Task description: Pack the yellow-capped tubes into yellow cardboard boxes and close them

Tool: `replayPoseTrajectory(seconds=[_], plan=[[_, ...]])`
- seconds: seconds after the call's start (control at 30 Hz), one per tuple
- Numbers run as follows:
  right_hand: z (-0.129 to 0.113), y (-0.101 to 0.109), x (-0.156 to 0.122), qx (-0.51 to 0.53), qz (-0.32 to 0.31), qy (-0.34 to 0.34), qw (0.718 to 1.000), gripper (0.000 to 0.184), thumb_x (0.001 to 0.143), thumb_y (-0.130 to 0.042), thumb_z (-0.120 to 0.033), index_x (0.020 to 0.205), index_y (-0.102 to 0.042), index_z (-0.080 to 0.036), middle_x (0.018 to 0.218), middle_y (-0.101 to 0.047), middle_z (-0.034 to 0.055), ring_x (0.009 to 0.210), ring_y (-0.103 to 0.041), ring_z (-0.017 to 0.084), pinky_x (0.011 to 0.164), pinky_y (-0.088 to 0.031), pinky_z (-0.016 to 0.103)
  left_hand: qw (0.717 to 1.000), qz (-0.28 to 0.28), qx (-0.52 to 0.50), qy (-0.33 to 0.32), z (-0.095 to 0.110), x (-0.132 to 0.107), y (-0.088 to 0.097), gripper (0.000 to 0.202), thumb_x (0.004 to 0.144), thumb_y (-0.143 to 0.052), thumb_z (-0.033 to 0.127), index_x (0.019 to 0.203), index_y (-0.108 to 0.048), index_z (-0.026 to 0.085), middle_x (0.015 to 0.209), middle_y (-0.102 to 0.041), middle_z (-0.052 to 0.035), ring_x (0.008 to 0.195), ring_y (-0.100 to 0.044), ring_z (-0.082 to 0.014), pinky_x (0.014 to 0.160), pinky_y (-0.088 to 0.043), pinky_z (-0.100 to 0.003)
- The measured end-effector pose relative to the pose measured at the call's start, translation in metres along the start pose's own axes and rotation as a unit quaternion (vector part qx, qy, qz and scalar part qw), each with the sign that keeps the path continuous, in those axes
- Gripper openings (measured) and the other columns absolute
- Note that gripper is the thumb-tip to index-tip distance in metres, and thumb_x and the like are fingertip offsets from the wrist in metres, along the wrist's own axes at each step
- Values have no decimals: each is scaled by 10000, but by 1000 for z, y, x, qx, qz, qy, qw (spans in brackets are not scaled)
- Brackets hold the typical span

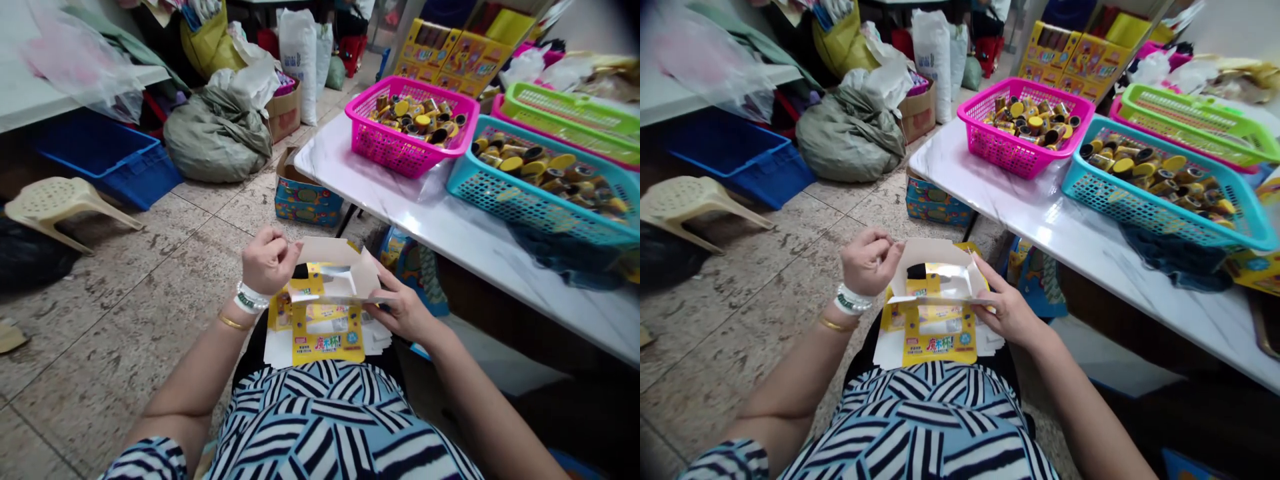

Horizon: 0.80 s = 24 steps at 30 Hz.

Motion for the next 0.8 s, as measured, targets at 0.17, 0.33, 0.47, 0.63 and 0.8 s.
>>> replayPoseTrajectory(seconds=[0.17, 0.33, 0.47, 0.63, 0.8], plan=[[8, -12, 8, -1, 27, -28, 999, 284, 903, -534, -250, 1139, -688, -211, 1624, -102, 27, 1406, -358, 268, 1092, -432, 334, 974, 7, -193, 119, -16, -22, -29, 577, 893, -545, 507, 1369, -403, 215, 1361, -499, -169, 1031, -638, -209, 881, -535, -364], [8, -17, 8, -24, 36, -36, 998, 272, 897, -535, -241, 1117, -692, -206, 1626, -63, 32, 1374, -407, 277, 1065, -457, 316, 965, -13, -254, 70, 0, -44, -20, 758, 888, -436, 649, 1464, -250, 193, 1489, -379, -211, 1341, -451, -297, 1094, -407, -448], [9, -18, 9, -36, 25, -36, 998, 301, 896, -527, -232, 1157, -677, -210, 1624, -67, 32, 1358, -434, 271, 1053, -470, 319, 975, -65, -211, 33, 14, -10, 1, 774, 872, -486, 639, 1451, -307, 158, 1350, -549, -184, 1271, -524, -281, 1099, -395, -466], [4, -16, 16, -52, 20, -43, 998, 303, 880, -547, -243, 1152, -680, -222, 1624, -87, 26, 1335, -468, 274, 994, -515, 312, 984, -156, -27, -87, 26, 64, -13, 486, 823, -641, 480, 1175, -627, 145, 1160, -677, -117, 1135, -604, -282, 1022, -443, -470], [3, -17, 13, -47, 46, -82, 994, 187, 867, -591, -323, 971, -701, -214, 1604, -215, 60, 1298, -513, 278, 919, -548, 323, 920, -365, -23, -142, 34, 54, -62, 259, 862, -589, 376, 979, -728, 192, 938, -749, -71, 871, -701, -213, 847, -542, -353]])
Point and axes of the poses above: each hand's wrist, its own x-axis towards the middle knuckle, its own y-axis out of the back of the hand, z = x × y, the point moved 6 cm from there along x, towards the middle knuckle
